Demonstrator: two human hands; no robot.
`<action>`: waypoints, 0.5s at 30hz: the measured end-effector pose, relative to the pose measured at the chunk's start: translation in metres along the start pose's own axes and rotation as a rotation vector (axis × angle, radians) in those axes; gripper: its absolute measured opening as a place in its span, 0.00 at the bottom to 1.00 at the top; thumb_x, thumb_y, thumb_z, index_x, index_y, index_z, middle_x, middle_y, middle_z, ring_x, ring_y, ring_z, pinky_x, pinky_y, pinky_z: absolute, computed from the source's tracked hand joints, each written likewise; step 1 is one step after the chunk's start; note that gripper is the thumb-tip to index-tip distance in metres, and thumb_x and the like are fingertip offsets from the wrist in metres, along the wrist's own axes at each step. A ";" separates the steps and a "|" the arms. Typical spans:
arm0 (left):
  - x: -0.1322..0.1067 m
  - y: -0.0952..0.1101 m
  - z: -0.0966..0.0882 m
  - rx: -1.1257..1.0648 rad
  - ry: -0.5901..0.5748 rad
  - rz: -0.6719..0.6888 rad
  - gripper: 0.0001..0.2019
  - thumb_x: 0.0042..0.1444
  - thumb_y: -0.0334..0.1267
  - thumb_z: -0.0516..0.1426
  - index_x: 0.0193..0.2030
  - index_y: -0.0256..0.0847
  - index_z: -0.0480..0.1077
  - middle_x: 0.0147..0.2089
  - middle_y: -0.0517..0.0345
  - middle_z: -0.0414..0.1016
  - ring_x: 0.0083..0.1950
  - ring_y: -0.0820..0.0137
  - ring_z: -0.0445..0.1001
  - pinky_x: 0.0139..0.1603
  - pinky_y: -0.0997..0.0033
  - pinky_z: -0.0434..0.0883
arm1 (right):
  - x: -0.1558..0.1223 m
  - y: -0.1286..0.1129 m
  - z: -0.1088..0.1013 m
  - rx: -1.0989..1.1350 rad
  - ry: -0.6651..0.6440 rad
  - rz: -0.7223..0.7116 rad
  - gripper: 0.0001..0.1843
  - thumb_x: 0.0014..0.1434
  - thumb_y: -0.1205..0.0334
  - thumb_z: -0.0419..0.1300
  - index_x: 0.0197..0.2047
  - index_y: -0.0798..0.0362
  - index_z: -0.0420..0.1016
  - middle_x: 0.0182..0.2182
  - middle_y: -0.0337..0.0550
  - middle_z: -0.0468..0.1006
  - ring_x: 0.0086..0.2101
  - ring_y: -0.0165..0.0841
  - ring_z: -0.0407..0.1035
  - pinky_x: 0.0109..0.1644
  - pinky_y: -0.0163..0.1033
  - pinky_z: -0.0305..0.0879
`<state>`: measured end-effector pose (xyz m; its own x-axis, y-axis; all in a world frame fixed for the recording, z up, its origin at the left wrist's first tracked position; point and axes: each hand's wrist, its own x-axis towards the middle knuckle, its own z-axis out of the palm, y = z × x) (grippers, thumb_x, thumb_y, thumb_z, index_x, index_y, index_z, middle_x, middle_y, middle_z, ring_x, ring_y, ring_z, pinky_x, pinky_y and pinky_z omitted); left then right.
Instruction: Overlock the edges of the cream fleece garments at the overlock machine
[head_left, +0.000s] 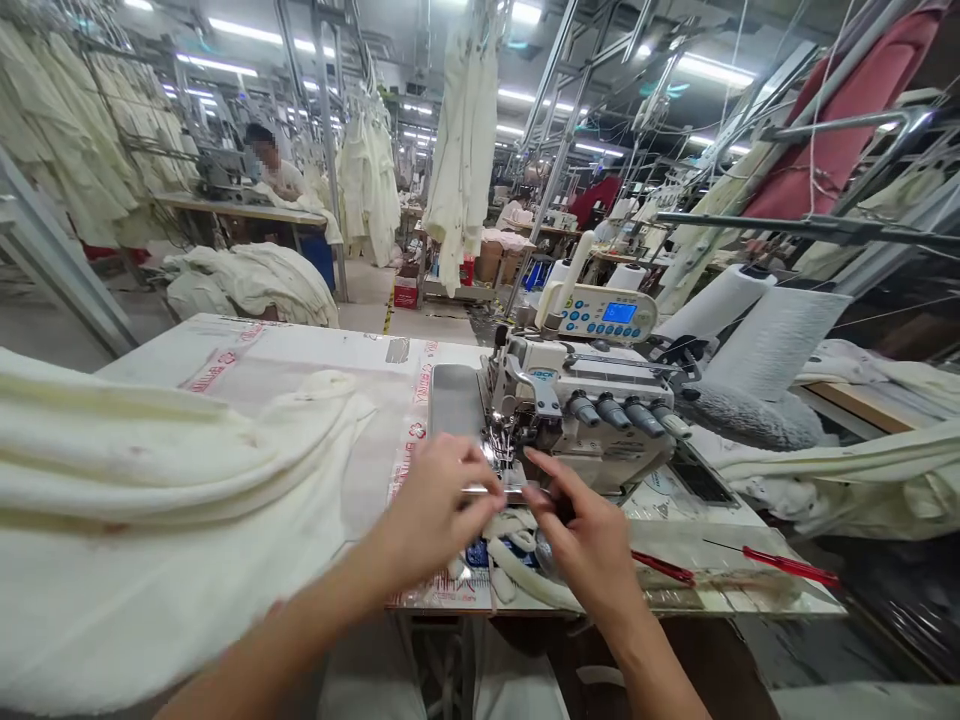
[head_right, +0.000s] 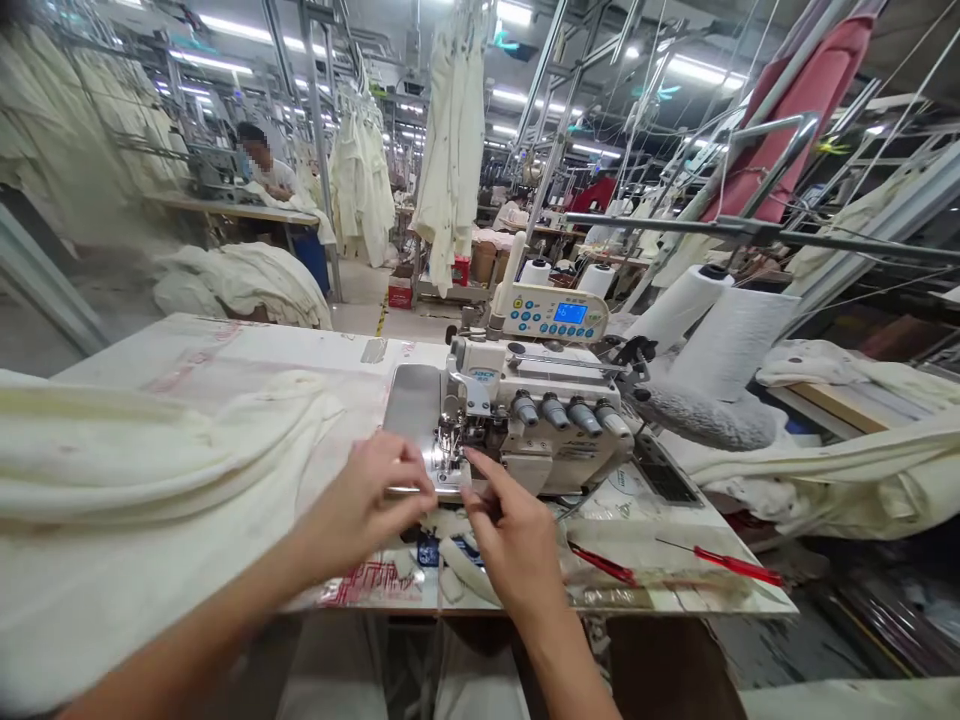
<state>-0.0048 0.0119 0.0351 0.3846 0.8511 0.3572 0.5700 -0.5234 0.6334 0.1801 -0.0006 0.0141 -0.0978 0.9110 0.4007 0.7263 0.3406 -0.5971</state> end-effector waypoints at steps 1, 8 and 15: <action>-0.009 0.008 0.008 0.027 -0.021 0.048 0.05 0.56 0.38 0.56 0.31 0.45 0.73 0.38 0.54 0.70 0.43 0.61 0.65 0.45 0.56 0.62 | 0.003 0.001 -0.001 -0.035 -0.038 -0.055 0.22 0.59 0.60 0.54 0.57 0.48 0.68 0.30 0.38 0.77 0.27 0.29 0.69 0.32 0.32 0.64; -0.018 0.006 0.009 -0.055 -0.179 0.110 0.06 0.58 0.39 0.56 0.38 0.44 0.74 0.38 0.56 0.74 0.42 0.64 0.69 0.43 0.63 0.65 | 0.004 0.032 -0.017 -0.216 -0.143 -0.305 0.12 0.62 0.63 0.51 0.37 0.52 0.75 0.28 0.41 0.74 0.29 0.29 0.69 0.32 0.31 0.62; 0.004 -0.024 -0.019 -0.166 -0.005 -0.120 0.08 0.59 0.40 0.53 0.42 0.46 0.72 0.39 0.60 0.76 0.39 0.69 0.72 0.39 0.70 0.67 | -0.021 0.050 -0.017 -0.121 -0.256 -0.106 0.13 0.61 0.60 0.53 0.42 0.50 0.77 0.33 0.44 0.78 0.34 0.34 0.73 0.36 0.35 0.68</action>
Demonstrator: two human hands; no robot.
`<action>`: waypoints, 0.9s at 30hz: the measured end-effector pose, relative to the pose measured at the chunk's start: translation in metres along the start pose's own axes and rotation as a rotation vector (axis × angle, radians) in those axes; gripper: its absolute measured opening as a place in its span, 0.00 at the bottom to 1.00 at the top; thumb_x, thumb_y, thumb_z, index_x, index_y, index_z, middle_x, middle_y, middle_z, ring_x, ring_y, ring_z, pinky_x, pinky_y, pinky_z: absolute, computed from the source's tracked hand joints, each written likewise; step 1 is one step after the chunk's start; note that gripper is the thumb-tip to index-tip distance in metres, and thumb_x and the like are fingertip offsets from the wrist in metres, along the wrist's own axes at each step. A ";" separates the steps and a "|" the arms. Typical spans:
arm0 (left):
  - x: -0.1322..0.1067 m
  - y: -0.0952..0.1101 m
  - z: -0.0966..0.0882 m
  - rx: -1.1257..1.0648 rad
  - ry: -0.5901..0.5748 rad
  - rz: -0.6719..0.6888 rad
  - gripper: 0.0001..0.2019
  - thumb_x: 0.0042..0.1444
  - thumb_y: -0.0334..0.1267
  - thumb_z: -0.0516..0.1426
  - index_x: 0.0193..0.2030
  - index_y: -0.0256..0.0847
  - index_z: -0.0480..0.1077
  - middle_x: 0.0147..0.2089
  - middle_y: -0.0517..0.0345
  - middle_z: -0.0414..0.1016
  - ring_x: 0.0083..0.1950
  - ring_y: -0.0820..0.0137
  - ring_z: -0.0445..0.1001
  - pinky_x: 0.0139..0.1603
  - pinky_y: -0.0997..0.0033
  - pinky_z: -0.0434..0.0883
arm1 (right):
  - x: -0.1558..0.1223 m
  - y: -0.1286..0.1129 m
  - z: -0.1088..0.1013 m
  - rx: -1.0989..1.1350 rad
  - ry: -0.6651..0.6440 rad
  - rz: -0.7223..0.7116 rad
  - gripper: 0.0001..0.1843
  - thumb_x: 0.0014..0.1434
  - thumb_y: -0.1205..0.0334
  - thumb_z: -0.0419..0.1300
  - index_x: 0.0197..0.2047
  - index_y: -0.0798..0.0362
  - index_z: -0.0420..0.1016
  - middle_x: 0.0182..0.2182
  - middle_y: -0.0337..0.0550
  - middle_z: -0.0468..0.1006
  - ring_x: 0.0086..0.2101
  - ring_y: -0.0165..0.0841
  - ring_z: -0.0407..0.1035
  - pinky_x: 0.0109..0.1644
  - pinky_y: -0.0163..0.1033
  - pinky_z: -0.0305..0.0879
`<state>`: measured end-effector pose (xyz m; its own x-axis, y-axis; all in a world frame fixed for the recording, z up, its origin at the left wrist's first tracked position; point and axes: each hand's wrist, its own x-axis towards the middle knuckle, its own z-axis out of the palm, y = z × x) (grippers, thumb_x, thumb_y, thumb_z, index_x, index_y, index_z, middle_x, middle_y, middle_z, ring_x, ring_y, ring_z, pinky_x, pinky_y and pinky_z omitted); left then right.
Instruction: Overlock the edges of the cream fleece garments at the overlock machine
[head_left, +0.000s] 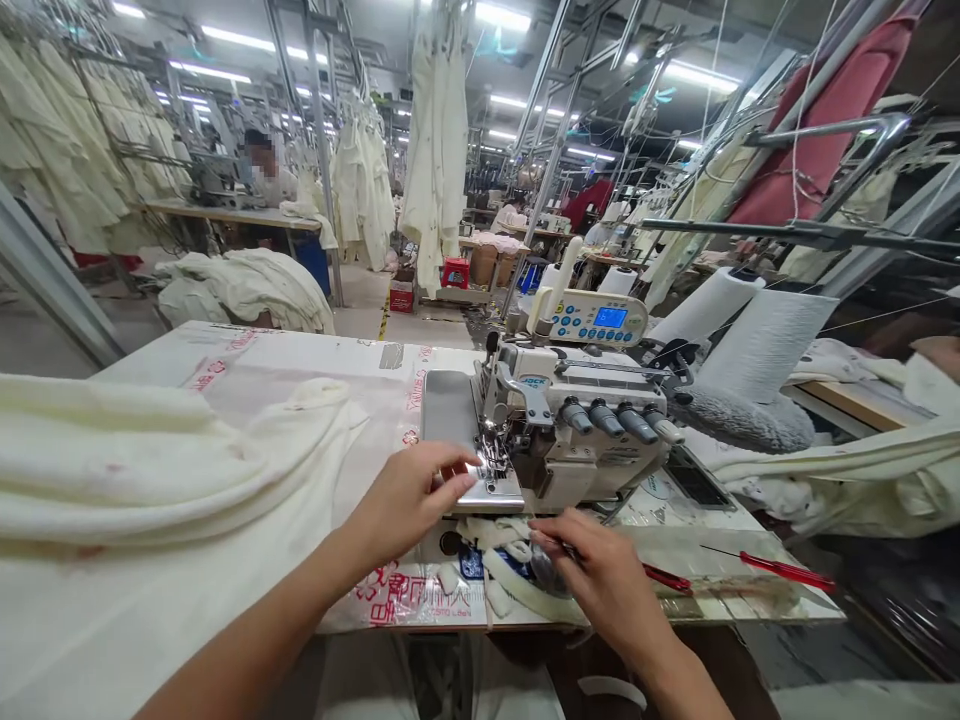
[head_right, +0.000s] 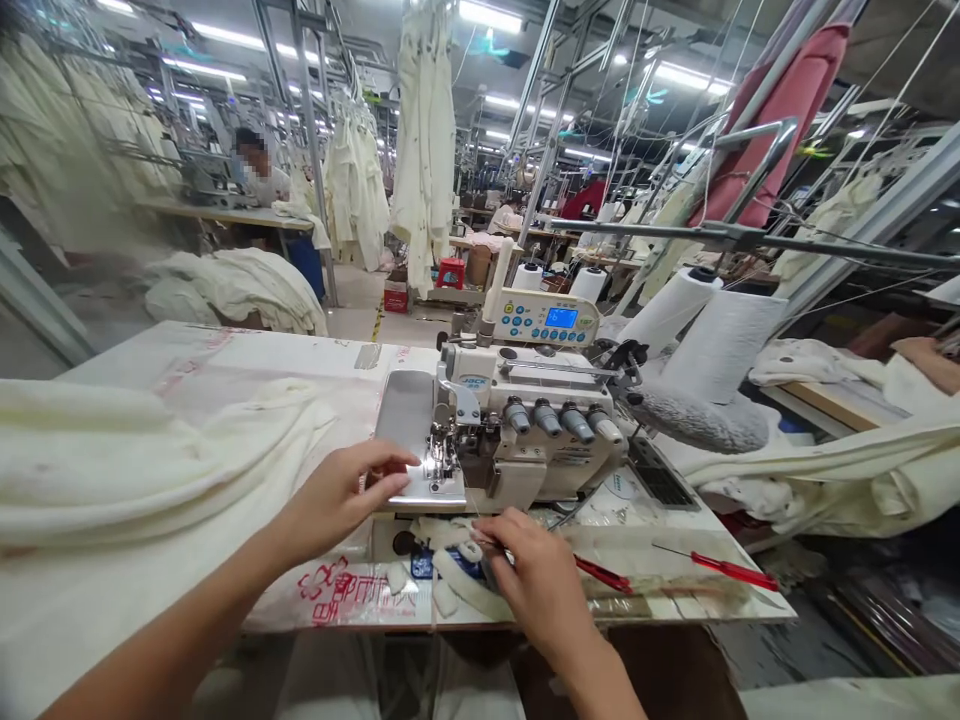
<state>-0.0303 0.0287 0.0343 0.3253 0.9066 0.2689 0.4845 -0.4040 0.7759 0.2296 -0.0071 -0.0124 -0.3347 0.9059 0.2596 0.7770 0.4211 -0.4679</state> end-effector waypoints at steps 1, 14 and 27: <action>0.002 -0.001 0.001 0.014 -0.009 0.016 0.09 0.59 0.40 0.53 0.42 0.46 0.72 0.38 0.60 0.76 0.39 0.68 0.72 0.39 0.69 0.67 | -0.001 -0.002 -0.003 0.005 -0.060 0.072 0.13 0.59 0.57 0.55 0.44 0.49 0.77 0.33 0.43 0.79 0.33 0.35 0.74 0.35 0.36 0.68; 0.043 0.000 0.025 0.355 0.019 0.013 0.17 0.52 0.54 0.58 0.32 0.41 0.63 0.32 0.54 0.70 0.36 0.59 0.67 0.38 0.59 0.61 | 0.019 -0.056 -0.031 0.117 0.599 -0.026 0.18 0.65 0.59 0.45 0.29 0.51 0.70 0.27 0.43 0.70 0.30 0.33 0.65 0.33 0.37 0.60; 0.144 -0.026 -0.031 -0.342 0.220 0.091 0.12 0.63 0.44 0.46 0.40 0.38 0.65 0.43 0.53 0.73 0.45 0.67 0.71 0.49 0.65 0.66 | 0.043 -0.057 0.018 -0.252 0.403 -0.024 0.10 0.61 0.56 0.55 0.41 0.53 0.70 0.30 0.42 0.74 0.28 0.30 0.69 0.29 0.32 0.60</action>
<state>-0.0212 0.1735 0.0701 0.1554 0.8887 0.4314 0.1521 -0.4530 0.8784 0.1612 0.0090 0.0100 -0.1593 0.7853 0.5983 0.8933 0.3726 -0.2512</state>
